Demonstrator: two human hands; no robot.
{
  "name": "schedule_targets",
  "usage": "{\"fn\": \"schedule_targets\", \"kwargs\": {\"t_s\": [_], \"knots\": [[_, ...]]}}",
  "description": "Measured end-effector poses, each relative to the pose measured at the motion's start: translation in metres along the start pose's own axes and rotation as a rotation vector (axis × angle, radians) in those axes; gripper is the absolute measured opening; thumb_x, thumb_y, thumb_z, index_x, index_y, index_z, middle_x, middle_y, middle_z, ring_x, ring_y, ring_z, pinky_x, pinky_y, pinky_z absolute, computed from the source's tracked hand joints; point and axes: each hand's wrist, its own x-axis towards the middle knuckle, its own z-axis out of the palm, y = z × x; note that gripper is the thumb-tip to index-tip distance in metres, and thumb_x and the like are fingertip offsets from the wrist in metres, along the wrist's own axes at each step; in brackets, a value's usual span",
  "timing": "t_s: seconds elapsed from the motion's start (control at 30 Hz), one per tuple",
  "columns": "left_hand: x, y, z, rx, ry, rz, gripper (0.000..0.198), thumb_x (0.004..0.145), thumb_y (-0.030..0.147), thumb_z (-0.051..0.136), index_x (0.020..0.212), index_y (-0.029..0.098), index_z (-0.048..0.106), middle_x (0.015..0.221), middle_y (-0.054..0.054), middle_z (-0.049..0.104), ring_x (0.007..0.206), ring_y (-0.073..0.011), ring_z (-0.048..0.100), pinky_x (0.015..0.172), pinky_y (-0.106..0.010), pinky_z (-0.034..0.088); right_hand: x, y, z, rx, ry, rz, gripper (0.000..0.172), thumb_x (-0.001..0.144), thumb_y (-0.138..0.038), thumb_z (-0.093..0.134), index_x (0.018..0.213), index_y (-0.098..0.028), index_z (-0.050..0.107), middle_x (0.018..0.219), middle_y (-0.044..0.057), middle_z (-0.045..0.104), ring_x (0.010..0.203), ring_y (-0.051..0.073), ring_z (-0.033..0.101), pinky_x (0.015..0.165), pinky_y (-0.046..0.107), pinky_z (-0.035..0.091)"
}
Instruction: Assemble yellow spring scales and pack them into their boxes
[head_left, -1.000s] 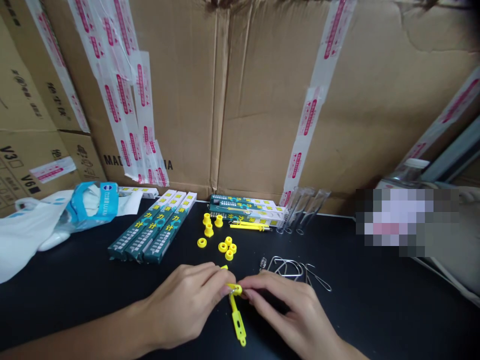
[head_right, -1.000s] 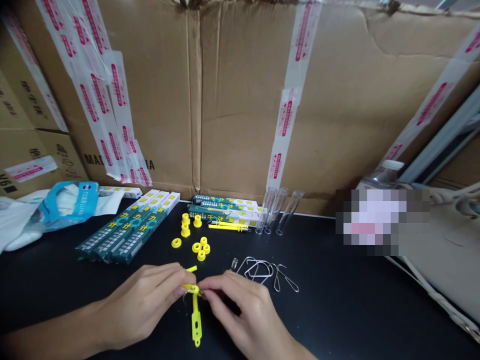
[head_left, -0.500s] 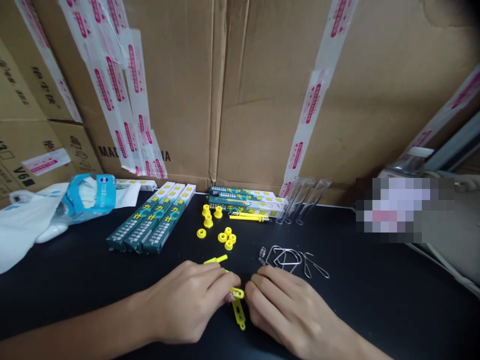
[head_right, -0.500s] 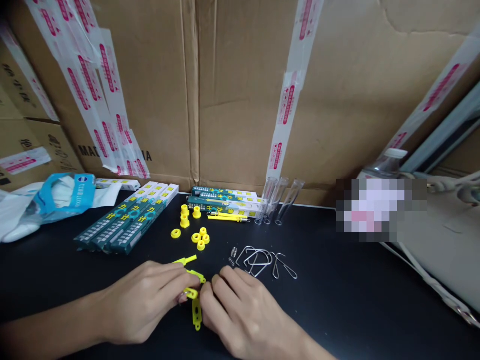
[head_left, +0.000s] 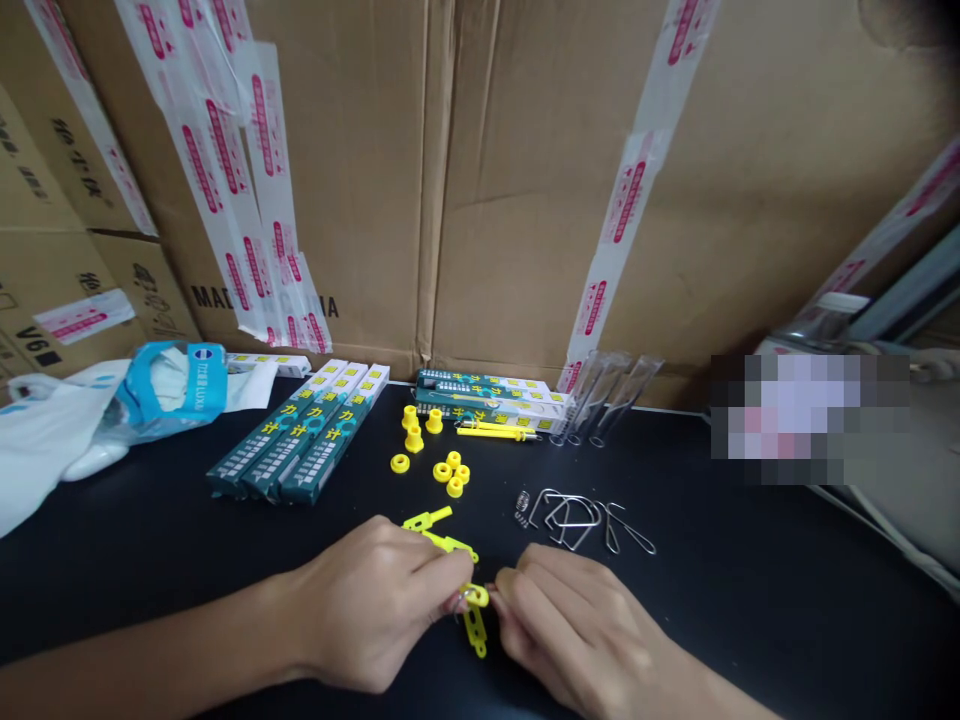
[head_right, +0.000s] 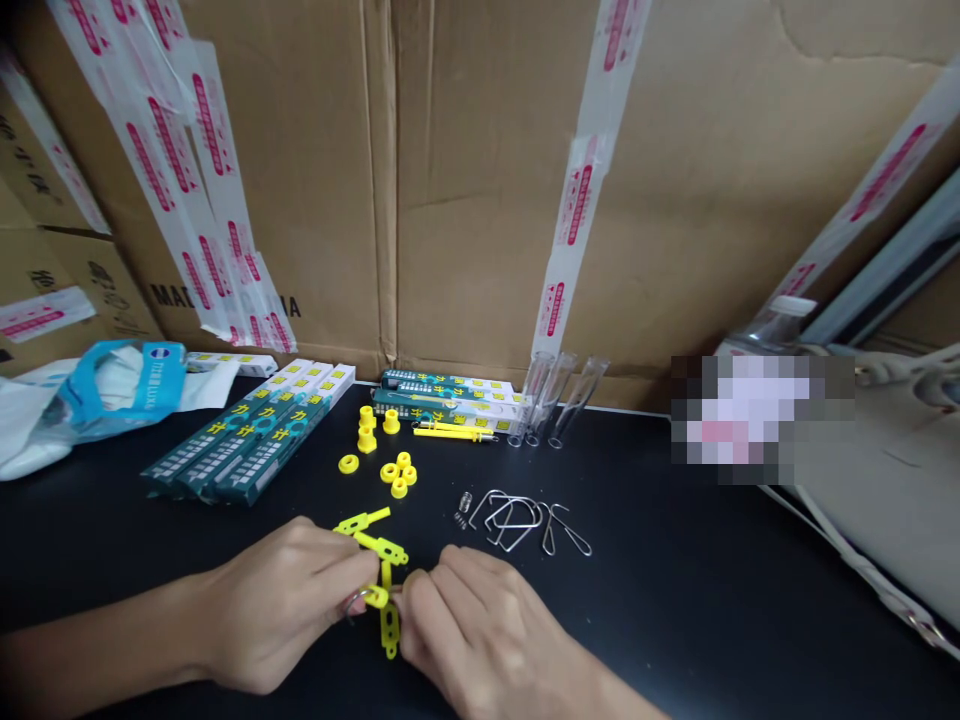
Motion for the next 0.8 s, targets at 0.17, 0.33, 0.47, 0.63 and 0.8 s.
{"fn": "schedule_targets", "kwargs": {"t_s": [0.17,0.33,0.47,0.63,0.8], "knots": [[0.000,-0.001,0.002,0.018,0.023,0.019,0.019,0.095,0.013,0.036,0.080,0.023,0.038,0.062,0.002,0.056,0.048,-0.0159,0.050,0.043,-0.032,0.029,-0.001,-0.001,0.001,0.019,0.005,0.009,0.039,0.098,-0.004,0.042,0.065,-0.016,0.059,0.054,0.001,0.052,0.049,0.015,0.039,0.048,0.030,0.037],[0.002,0.001,0.000,0.031,0.031,0.035,0.023,0.098,0.014,0.033,0.078,0.023,0.039,0.060,0.002,0.057,0.046,-0.0154,0.051,0.041,-0.032,0.029,0.001,-0.001,0.000,0.021,0.003,0.016,0.040,0.098,-0.005,0.042,0.064,-0.016,0.059,0.053,0.001,0.051,0.049,0.015,0.040,0.047,0.030,0.037],[0.005,0.004,-0.006,0.044,0.015,0.033,0.028,0.101,0.015,0.029,0.076,0.023,0.039,0.058,0.002,0.058,0.044,-0.0151,0.052,0.039,-0.033,0.028,0.001,-0.001,0.001,0.030,0.001,0.019,0.039,0.097,-0.004,0.044,0.063,-0.016,0.059,0.053,0.001,0.053,0.048,0.014,0.039,0.046,0.030,0.035],[0.004,0.004,-0.005,0.074,-0.015,0.045,0.029,0.103,0.017,0.028,0.077,0.023,0.039,0.057,0.003,0.057,0.043,-0.0142,0.052,0.040,-0.032,0.027,0.002,-0.001,0.002,0.074,-0.004,0.038,0.040,0.099,-0.005,0.042,0.064,-0.016,0.059,0.053,0.001,0.052,0.047,0.014,0.039,0.045,0.030,0.034],[0.000,0.002,-0.001,0.061,0.004,0.032,0.025,0.102,0.015,0.030,0.081,0.022,0.042,0.063,0.002,0.059,0.047,-0.0148,0.053,0.041,-0.032,0.029,0.005,0.010,0.001,0.164,-0.062,0.014,0.036,0.104,-0.011,0.037,0.076,-0.015,0.060,0.061,0.004,0.060,0.055,0.015,0.047,0.050,0.028,0.042]]}}
